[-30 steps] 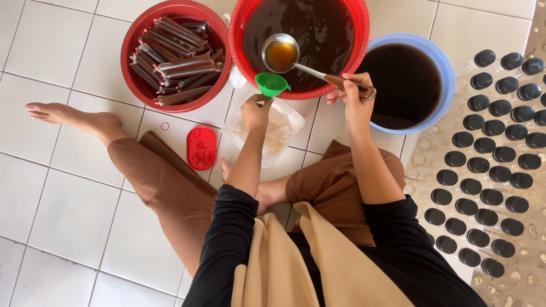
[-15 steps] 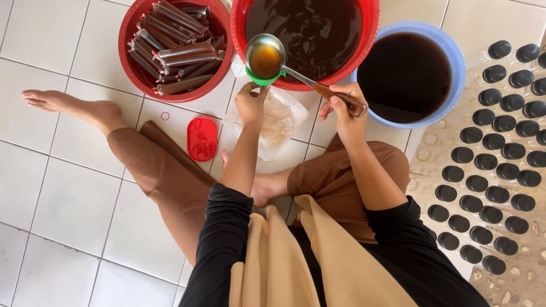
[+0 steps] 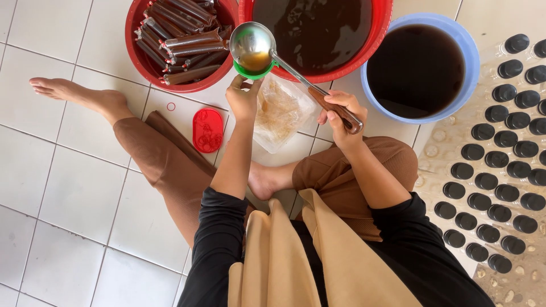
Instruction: Filling small plastic bags with liquid using a funnel and ladle, then tying them with rubber bands
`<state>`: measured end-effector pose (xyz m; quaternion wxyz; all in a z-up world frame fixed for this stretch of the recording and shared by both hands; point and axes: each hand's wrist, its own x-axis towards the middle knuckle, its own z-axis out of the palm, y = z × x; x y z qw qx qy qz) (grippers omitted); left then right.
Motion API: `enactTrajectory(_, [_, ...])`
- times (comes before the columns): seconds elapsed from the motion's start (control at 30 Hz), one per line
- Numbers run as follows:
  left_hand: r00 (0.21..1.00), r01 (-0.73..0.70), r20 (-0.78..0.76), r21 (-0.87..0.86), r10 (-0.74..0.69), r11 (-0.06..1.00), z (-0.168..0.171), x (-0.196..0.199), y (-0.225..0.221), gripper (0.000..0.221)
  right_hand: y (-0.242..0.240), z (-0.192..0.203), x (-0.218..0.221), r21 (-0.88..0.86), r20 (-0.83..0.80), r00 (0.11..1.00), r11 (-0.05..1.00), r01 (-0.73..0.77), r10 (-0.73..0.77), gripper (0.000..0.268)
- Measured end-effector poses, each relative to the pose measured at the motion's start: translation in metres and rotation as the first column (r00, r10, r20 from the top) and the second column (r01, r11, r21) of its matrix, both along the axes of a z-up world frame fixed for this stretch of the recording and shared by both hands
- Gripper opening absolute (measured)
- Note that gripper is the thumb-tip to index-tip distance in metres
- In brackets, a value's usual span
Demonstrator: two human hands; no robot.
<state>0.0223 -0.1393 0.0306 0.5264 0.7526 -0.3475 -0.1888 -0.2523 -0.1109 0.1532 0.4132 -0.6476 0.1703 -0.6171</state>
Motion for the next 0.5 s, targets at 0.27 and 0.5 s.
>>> enactTrajectory(0.27, [1.000, 0.031, 0.003, -0.162, -0.031, 0.986, -0.011, 0.012, 0.012, 0.028, -0.004, -0.010, 0.000, -0.284, -0.104, 0.981, 0.950, 0.128, -0.163, 0.048])
enactTrajectory(0.5, [1.000, 0.010, -0.003, -0.224, -0.011, 0.975, 0.012, 0.009, 0.015, 0.023, -0.015, -0.018, 0.001, -0.506, -0.091, 0.964, 0.846, 0.171, -0.249, 0.046])
